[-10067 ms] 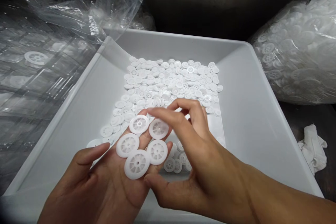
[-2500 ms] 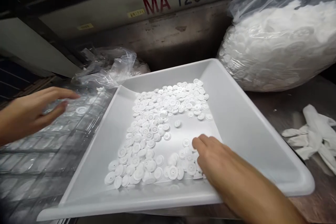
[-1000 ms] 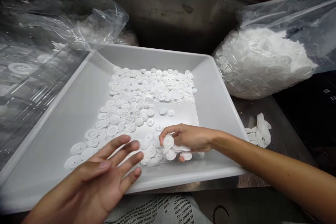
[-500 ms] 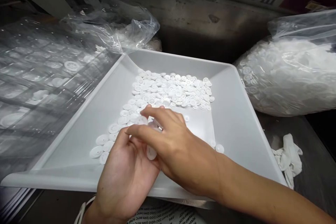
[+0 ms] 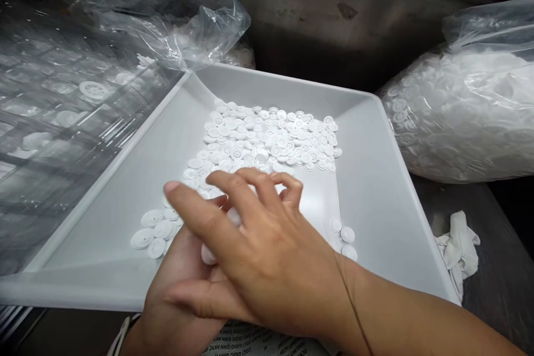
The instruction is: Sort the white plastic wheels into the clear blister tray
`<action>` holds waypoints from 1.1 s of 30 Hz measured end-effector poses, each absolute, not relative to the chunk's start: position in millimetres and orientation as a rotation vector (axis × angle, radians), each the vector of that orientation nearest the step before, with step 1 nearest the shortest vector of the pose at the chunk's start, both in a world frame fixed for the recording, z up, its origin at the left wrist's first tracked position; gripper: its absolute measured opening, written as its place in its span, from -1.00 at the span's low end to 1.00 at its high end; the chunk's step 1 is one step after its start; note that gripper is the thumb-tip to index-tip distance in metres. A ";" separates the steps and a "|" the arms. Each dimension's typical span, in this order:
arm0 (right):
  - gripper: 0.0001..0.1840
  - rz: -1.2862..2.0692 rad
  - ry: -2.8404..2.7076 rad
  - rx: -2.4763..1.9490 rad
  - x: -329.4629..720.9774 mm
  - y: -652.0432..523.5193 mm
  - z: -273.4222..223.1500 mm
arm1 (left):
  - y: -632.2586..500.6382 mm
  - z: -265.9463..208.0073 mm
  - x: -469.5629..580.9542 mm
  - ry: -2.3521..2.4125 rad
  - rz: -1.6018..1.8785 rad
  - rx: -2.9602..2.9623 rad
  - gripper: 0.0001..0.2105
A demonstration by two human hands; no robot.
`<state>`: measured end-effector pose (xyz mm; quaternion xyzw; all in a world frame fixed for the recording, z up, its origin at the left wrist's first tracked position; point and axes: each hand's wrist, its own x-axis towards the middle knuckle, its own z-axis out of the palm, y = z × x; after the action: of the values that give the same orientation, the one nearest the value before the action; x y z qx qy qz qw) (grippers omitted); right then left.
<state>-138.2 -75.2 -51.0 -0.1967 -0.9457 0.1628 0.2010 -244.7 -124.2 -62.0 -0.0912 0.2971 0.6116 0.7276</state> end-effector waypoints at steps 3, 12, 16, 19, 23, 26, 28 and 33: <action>-0.45 0.560 -2.575 -0.670 -122.0 -64.3 -42.1 | -123.0 -59.8 -245.6 0.621 1.341 -0.334 -0.77; -0.72 0.896 -2.594 -0.953 -106.0 -42.6 -40.0 | -120.7 -57.4 -246.5 0.518 1.368 -0.447 -0.64; -0.79 0.957 -2.498 -0.971 -112.1 -43.8 -43.3 | -118.6 -57.2 -245.4 0.504 1.326 -0.394 -0.65; -0.75 0.996 -2.444 -0.945 -113.1 -43.7 -43.1 | -118.3 -57.5 -244.7 0.464 1.303 -0.348 -0.62; -0.72 0.965 -2.420 -0.964 -110.2 -42.5 -39.5 | -120.4 -56.8 -244.8 0.486 1.294 -0.316 -0.59; -0.71 0.998 -2.439 -0.939 -107.0 -41.0 -37.7 | -122.7 -56.2 -245.2 0.500 1.274 -0.312 -0.58; -0.69 1.029 -2.445 -0.938 -104.7 -39.0 -37.4 | -123.5 -56.2 -245.6 0.512 1.272 -0.308 -0.60; -0.66 1.094 -2.466 -0.972 -97.1 -31.1 -37.3 | -121.8 -56.4 -247.6 0.480 1.331 -0.292 -0.62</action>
<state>-97.1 -31.1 -37.3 -0.3357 -0.8519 0.3780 0.1365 -247.6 -121.8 -56.4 -0.1336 0.2198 0.6089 0.7504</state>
